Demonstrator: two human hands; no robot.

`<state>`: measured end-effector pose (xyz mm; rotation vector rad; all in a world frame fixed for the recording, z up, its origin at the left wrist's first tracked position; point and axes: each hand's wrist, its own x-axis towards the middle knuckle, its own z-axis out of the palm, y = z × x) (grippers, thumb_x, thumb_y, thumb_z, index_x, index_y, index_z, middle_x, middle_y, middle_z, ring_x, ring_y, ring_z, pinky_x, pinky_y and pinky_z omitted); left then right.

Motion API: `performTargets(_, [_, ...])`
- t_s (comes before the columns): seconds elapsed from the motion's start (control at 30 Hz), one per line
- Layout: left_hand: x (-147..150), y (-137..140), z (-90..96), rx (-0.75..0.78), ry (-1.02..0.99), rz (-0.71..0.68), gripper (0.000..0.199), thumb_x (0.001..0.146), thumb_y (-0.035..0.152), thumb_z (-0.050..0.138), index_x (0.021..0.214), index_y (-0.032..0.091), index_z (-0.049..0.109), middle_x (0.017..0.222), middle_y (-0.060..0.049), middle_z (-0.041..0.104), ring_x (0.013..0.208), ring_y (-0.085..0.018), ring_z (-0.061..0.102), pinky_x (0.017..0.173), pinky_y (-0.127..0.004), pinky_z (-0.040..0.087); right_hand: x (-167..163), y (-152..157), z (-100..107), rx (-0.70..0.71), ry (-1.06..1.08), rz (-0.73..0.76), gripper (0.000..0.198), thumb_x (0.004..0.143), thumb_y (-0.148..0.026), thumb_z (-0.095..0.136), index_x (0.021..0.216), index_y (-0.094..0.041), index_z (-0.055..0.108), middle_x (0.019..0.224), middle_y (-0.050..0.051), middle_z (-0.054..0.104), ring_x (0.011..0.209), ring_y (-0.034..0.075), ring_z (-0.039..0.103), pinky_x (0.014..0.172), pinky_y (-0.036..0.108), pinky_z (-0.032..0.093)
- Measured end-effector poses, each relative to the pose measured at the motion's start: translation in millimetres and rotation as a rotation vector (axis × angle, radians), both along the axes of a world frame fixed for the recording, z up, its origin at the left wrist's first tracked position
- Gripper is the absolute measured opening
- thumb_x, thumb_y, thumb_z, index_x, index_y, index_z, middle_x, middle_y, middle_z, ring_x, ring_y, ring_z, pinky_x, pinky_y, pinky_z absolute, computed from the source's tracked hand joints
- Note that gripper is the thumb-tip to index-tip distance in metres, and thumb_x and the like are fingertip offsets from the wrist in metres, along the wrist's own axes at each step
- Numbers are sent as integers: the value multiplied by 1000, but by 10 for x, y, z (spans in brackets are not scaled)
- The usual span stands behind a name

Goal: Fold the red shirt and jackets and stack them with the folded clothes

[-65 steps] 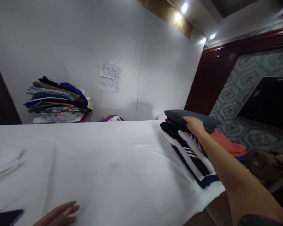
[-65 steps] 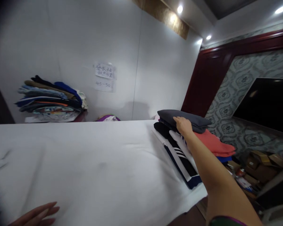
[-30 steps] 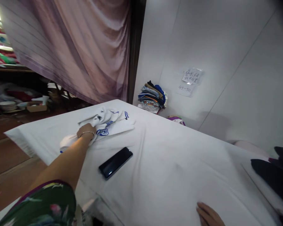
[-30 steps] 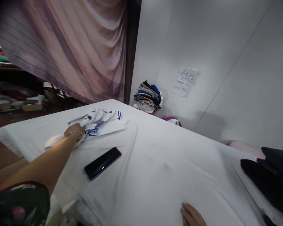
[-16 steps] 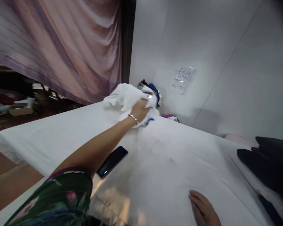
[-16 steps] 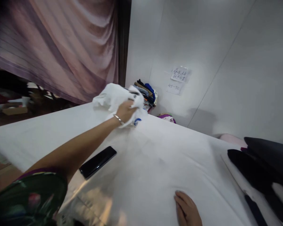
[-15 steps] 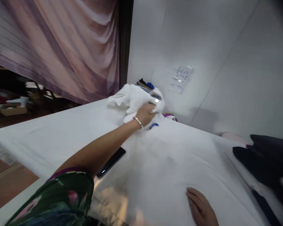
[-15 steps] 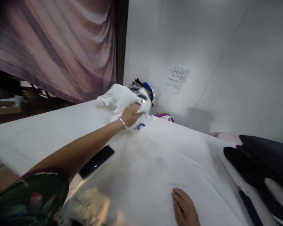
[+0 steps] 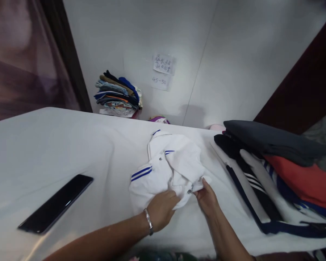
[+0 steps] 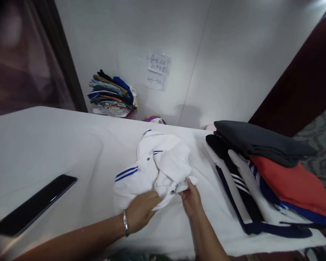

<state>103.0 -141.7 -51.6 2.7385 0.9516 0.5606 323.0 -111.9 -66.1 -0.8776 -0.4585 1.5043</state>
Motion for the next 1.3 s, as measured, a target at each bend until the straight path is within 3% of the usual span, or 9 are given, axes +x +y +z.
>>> performTargets(0.2, [-58,-209,237,-258,-130,44,23,76,39,60,94,25,61,89,-6,67,79,-24,61,64,-36,48,30,-25,20,-90,33,-71,21,61,-15,76,80,-19,69,79,-1,73,73,16,67,66,24,55])
performTargets(0.37, [-141,15,629,-355,-145,242,21,80,43,56,87,24,64,80,-2,68,68,-19,62,62,-32,47,3,-88,45,-17,21,-35,30,61,-20,76,90,-18,70,94,4,73,90,24,67,86,35,51])
performTargets(0.47, [-66,289,802,-199,-211,394,32,83,43,52,104,21,61,101,-6,67,89,-22,63,78,-35,50,-39,-107,13,65,-53,8,39,62,-22,77,100,-20,69,100,5,72,94,25,66,89,40,49])
performTargets(0.57, [154,551,866,-133,-178,391,56,80,49,55,126,19,50,132,-12,54,124,-25,48,102,-39,39,-71,-123,-28,146,-175,65,43,64,-27,78,105,-20,67,101,6,72,93,26,65,88,41,48])
performTargets(0.7, [496,811,812,-171,32,455,83,71,59,61,139,18,37,148,-17,34,136,-32,30,107,-48,30,-49,-156,-33,238,-354,109,44,65,-33,78,105,-19,66,105,6,70,95,24,63,87,37,48])
performTargets(0.87, [571,954,761,-210,135,382,45,82,42,50,116,14,60,105,-12,70,102,-27,62,90,-40,42,-1,-204,35,247,-510,188,38,66,-36,77,96,-15,68,91,5,71,84,23,64,79,35,50])
performTargets(1.03, [14,982,1151,-100,-41,528,37,85,41,43,102,14,63,102,-8,69,92,-20,62,82,-30,46,3,-216,81,234,-405,33,47,65,-36,78,107,-17,68,106,7,70,101,27,63,92,38,47])
performTargets(1.17, [-881,860,1493,44,-461,1025,39,76,48,53,94,16,64,84,1,66,77,-16,58,69,-25,46,12,-234,90,191,-345,-96,48,66,-35,77,109,-15,68,104,8,71,104,27,62,95,40,45])
performTargets(1.3, [-1819,621,1334,37,-522,1519,41,72,50,55,91,14,64,64,4,57,60,-13,49,55,-24,42,-13,-263,93,199,-294,-112,52,65,-31,78,112,-15,67,104,8,71,104,28,62,96,42,44])
